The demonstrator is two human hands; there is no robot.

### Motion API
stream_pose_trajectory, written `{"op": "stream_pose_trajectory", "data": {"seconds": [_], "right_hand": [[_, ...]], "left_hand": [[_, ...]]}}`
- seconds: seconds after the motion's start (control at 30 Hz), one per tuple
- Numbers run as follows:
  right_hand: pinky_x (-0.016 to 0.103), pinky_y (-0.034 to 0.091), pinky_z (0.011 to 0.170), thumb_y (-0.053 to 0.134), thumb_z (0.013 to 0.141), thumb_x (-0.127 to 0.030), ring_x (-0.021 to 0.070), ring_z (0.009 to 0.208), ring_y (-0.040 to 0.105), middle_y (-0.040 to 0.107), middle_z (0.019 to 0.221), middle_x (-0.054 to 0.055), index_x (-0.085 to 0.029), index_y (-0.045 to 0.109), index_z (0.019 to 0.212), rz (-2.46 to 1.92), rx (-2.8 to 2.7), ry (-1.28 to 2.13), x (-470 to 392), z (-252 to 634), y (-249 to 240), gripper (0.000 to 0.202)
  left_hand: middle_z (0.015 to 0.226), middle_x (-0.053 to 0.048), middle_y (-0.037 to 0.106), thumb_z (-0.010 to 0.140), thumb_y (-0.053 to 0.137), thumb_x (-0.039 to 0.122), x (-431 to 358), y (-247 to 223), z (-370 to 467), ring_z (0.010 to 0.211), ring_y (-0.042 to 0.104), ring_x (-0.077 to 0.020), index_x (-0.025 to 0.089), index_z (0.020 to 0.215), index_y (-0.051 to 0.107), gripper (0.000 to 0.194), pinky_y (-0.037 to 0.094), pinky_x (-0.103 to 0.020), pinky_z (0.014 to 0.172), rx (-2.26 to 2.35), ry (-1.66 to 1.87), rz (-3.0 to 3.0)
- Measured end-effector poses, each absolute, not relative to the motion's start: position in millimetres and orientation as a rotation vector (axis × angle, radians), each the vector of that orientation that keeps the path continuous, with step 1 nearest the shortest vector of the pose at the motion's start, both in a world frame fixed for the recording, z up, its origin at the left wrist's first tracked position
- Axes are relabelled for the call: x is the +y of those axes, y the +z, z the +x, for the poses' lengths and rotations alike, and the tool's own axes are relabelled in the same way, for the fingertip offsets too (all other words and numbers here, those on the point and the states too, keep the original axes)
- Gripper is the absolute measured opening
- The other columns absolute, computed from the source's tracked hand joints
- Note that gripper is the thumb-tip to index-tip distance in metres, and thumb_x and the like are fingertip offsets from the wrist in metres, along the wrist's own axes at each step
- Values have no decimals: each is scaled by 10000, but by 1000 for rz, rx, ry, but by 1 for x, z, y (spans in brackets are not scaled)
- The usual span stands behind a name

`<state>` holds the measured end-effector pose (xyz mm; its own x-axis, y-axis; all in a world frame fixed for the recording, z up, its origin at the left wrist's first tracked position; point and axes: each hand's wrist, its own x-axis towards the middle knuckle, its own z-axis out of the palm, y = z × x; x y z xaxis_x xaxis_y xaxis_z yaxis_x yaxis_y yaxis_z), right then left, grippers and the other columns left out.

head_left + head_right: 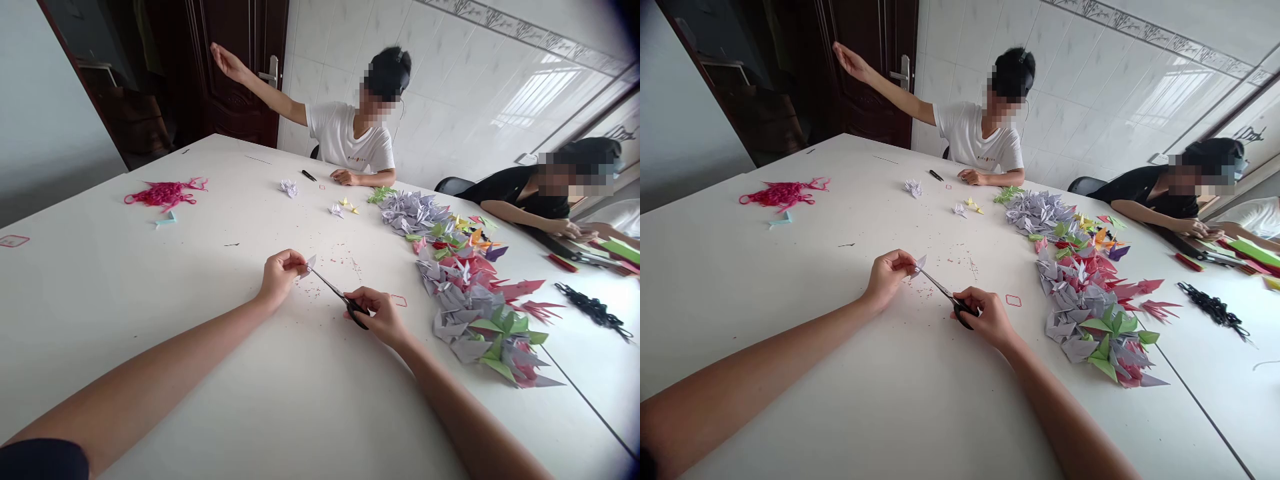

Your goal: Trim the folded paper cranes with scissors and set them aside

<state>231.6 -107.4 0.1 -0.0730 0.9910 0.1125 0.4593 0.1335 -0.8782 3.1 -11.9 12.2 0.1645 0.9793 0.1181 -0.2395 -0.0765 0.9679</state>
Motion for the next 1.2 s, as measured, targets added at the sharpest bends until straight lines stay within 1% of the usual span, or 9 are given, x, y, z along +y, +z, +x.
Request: {"op": "stream_pose_trajectory", "data": {"seconds": [0.23, 0.47, 0.7, 0.8, 0.9, 0.97, 1.1, 1.2], "right_hand": [[278, 446, 604, 697, 741, -200, 175, 656, 644, 601, 644, -27, -202, 701, 969, -1439, -1644, 890, -106, 233, 0, 228], [286, 428, 607, 718, 735, -232, 154, 632, 593, 647, 662, -11, -191, 703, 962, -1449, -1617, 933, -106, 231, 2, 231], [277, 404, 572, 707, 737, -251, 135, 588, 524, 637, 652, -12, -189, 692, 941, -1426, -1596, 963, -106, 228, 4, 214], [275, 429, 577, 697, 742, -245, 139, 590, 548, 616, 645, -23, -194, 686, 938, -1437, -1613, 905, -107, 228, 3, 203], [281, 473, 604, 667, 752, -229, 150, 605, 596, 583, 625, -38, -203, 682, 945, -1463, -1664, 802, -107, 229, 1, 195], [276, 484, 596, 644, 759, -216, 144, 584, 595, 594, 623, -40, -210, 677, 944, -1477, -1721, 681, -108, 229, 0, 188], [249, 463, 567, 572, 778, -147, 127, 552, 598, 703, 680, -23, -215, 665, 967, -1442, -1915, 337, -110, 229, 1, 222], [240, 429, 559, 556, 813, -137, 128, 562, 615, 749, 731, -7, -213, 667, 970, -1381, -2050, 17, -111, 230, 2, 207]], "left_hand": [[691, -12, 615, 621, 745, 182, -13, 12, 3, 657, 572, -121, 163, 661, 637, 117, 489, -265, 634, 846, 1248, 1171], [686, -12, 619, 624, 737, 178, -11, 10, 4, 656, 571, -120, 161, 668, 633, 114, 483, -263, 641, 841, 1240, 1167], [674, -10, 609, 636, 718, 187, -12, 11, 3, 654, 571, -120, 162, 668, 631, 96, 477, -256, 629, 859, 1244, 1192], [674, -9, 604, 645, 727, 217, -13, 13, 3, 650, 570, -121, 163, 668, 622, 121, 469, -252, 613, 872, 1248, 1225], [684, -9, 606, 650, 749, 253, -14, 13, 3, 650, 574, -124, 164, 682, 623, 157, 465, -253, 610, 894, 1245, 1260], [696, -13, 613, 653, 754, 271, -14, 12, 3, 655, 581, -129, 164, 692, 629, 169, 462, -256, 609, 913, 1237, 1276], [704, -22, 626, 662, 748, 285, -14, 11, 2, 660, 593, -143, 165, 705, 633, 171, 458, -270, 613, 951, 1195, 1296], [693, -24, 633, 675, 735, 282, -14, 11, 2, 648, 593, -147, 166, 713, 636, 157, 445, -277, 614, 979, 1156, 1317]]}}
